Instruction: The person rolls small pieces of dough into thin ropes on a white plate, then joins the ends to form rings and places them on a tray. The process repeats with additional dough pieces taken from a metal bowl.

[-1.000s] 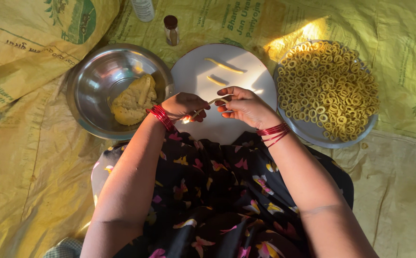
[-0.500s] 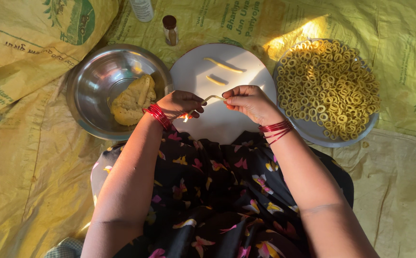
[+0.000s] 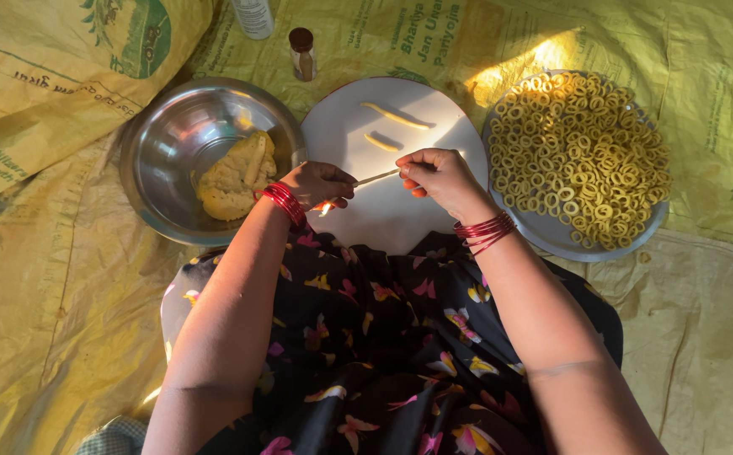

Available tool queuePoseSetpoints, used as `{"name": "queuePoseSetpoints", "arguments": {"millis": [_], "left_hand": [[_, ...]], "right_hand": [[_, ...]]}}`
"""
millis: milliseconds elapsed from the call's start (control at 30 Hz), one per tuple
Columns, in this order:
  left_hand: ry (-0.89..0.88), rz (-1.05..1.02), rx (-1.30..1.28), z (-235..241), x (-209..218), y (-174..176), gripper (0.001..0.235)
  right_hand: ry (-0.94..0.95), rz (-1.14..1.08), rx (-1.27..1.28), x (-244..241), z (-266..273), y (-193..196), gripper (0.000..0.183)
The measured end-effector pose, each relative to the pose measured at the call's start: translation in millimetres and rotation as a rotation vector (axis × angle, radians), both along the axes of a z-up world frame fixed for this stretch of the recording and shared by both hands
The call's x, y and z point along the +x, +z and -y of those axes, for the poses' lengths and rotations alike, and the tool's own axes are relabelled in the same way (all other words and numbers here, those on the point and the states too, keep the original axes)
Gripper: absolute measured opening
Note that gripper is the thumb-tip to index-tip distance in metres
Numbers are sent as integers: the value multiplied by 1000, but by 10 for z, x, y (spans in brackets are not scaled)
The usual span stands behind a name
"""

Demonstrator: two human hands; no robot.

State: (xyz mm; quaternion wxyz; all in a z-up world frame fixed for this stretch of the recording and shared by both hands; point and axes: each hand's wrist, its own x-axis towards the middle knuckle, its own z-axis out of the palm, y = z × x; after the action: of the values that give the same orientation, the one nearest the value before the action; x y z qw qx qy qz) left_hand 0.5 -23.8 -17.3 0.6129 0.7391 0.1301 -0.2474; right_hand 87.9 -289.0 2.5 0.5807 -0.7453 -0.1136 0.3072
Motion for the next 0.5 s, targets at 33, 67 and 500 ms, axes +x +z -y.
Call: {"name": "queuePoseSetpoints", "arguments": {"millis": [33,67,500], "left_hand": [[-14,8,29,-6,3,-3,39],[-29,16,57,-12,4,-10,40],[-227,294,896,214,68,-249,50]], "right_hand": [[-1,-14,-3,3,9,-1,21],[3,2,-20,4,26,-4,21],[171,294,-748,237,290,-185,24]]}}
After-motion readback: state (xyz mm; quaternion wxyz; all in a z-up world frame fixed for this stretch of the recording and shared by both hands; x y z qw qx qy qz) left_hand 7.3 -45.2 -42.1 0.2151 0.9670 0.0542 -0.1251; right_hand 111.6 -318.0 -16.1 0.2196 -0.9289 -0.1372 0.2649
